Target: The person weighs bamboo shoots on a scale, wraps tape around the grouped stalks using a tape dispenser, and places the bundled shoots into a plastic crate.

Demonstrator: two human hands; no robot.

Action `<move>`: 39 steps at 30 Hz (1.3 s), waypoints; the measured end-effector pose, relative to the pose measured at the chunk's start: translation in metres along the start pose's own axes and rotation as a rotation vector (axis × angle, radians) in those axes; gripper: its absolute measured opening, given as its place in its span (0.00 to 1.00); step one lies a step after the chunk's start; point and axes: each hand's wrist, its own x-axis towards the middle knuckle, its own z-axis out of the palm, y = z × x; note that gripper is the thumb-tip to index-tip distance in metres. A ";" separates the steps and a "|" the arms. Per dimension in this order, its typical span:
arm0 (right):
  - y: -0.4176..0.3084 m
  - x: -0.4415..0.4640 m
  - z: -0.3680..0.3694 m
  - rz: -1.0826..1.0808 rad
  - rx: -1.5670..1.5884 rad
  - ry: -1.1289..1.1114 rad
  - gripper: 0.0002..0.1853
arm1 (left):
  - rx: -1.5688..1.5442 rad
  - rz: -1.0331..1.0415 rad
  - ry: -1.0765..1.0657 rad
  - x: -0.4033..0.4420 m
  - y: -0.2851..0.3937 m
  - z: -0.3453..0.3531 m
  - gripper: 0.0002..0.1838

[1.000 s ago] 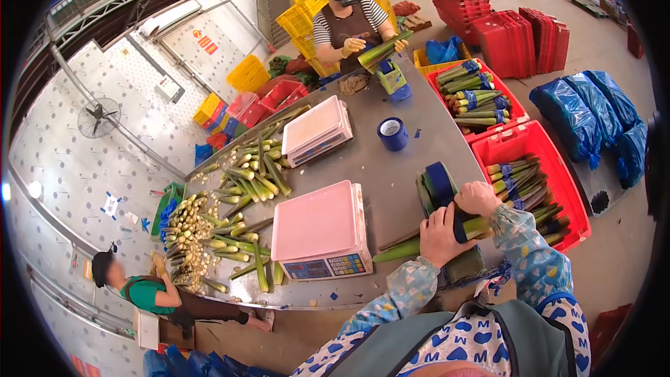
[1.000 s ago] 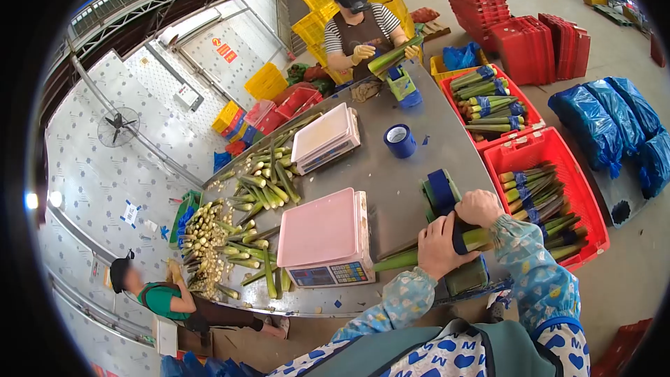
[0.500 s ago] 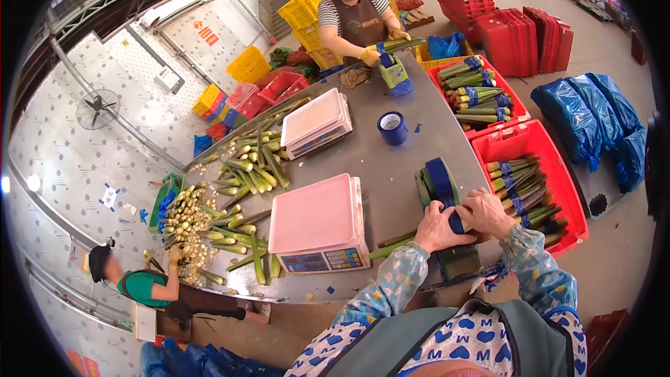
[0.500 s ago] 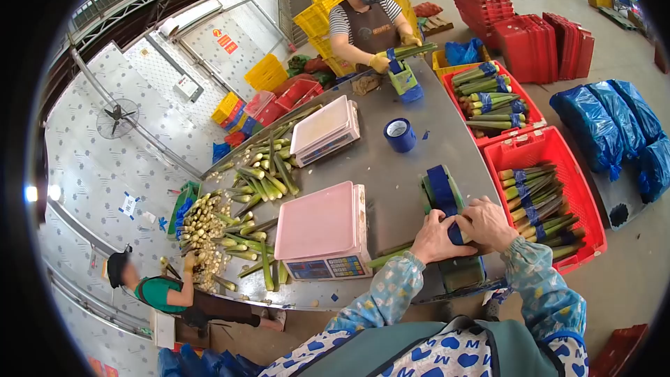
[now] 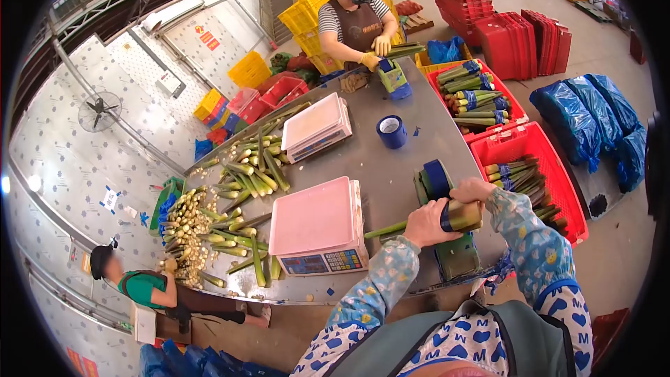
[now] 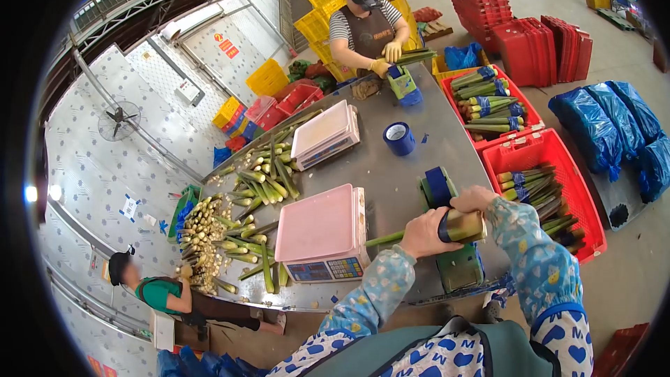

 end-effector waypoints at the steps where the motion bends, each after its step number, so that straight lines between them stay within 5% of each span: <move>1: -0.019 -0.015 -0.020 0.249 0.292 -0.320 0.19 | -0.091 -0.019 -0.163 0.005 -0.004 -0.002 0.47; 2: -0.015 -0.023 -0.021 0.250 0.376 -0.331 0.25 | -0.181 -0.035 -0.322 0.010 -0.006 -0.004 0.48; 4: 0.014 -0.022 -0.005 -0.318 -0.307 0.252 0.18 | -0.173 -0.038 -0.342 0.015 -0.008 -0.004 0.48; 5: 0.003 -0.046 -0.018 -0.221 0.497 0.265 0.13 | -0.197 -0.082 -0.374 0.015 -0.011 -0.002 0.49; 7: -0.009 -0.077 -0.025 -0.631 0.415 0.438 0.12 | -0.252 -0.141 -0.460 0.019 -0.015 -0.001 0.51; 8: -0.033 -0.099 -0.027 -0.578 -0.138 0.429 0.11 | -0.275 -0.108 -0.466 0.019 -0.017 -0.001 0.51; 11: -0.044 -0.104 -0.006 -0.402 0.029 0.762 0.17 | -0.266 -0.052 -0.401 0.020 -0.017 0.005 0.49; 13: -0.044 -0.102 -0.008 -0.391 0.036 0.756 0.16 | -0.179 -0.064 -0.330 0.011 -0.008 0.000 0.47; 16: -0.045 -0.098 -0.011 -0.339 0.052 0.736 0.17 | -0.096 0.173 0.181 -0.016 0.000 0.020 0.50; 19: -0.050 -0.100 -0.019 -0.227 0.063 0.638 0.18 | 0.195 0.071 0.264 -0.029 0.028 0.029 0.57; 25: -0.029 -0.057 -0.020 0.047 0.103 0.242 0.25 | 0.139 -0.038 -0.025 -0.010 0.024 0.012 0.59; 32: -0.008 -0.017 -0.006 0.036 0.078 0.049 0.28 | 0.035 -0.084 -0.273 0.009 0.016 -0.002 0.58; 35: -0.018 -0.048 -0.021 -0.045 0.211 0.205 0.28 | -0.103 -0.085 -0.344 0.017 0.003 -0.002 0.57; 39: -0.019 -0.080 -0.003 -0.379 0.227 0.619 0.15 | -0.139 -0.047 -0.414 0.024 -0.006 0.002 0.55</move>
